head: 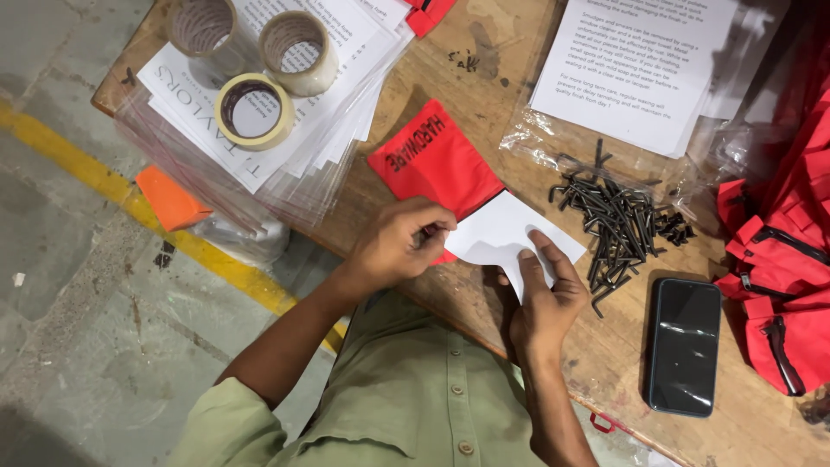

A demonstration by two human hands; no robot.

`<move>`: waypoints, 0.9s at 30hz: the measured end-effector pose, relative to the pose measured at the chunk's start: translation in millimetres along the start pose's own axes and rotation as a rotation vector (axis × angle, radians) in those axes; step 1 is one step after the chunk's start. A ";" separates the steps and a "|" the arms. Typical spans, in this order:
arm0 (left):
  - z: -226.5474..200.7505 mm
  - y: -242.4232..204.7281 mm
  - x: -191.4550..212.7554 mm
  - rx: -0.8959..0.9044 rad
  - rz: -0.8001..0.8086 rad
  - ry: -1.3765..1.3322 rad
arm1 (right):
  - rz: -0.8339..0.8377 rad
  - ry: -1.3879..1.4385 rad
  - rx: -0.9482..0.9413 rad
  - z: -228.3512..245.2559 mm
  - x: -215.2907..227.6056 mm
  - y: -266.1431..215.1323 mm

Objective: The person organizes hardware items, placing small black fasteners into red bags and folding instruction sheets on a wooden table.

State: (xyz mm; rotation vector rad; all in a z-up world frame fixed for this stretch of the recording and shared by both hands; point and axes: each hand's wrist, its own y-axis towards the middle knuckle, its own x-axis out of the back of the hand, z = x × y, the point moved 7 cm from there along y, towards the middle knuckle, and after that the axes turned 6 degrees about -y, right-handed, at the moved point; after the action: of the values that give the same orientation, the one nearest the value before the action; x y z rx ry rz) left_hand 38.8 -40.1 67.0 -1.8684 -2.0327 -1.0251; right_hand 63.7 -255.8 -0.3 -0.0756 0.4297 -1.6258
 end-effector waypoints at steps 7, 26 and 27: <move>28.7 -1.4 -8.7 0.297 0.111 -0.384 | 0.000 -0.006 0.025 1.4 -4.6 -0.3; -1.4 -1.6 -10.8 -0.023 -0.152 0.133 | 0.204 -0.462 0.147 8.0 -10.4 5.7; -2.1 -0.7 -12.0 -0.027 -0.153 0.129 | 0.200 -0.465 0.150 5.5 -8.7 7.2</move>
State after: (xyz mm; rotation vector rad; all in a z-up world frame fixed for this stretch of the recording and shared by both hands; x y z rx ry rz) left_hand 39.7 -51.0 61.4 -1.6331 -2.1224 -1.1830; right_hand 73.1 -249.0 4.3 -0.2822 -0.0421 -1.3840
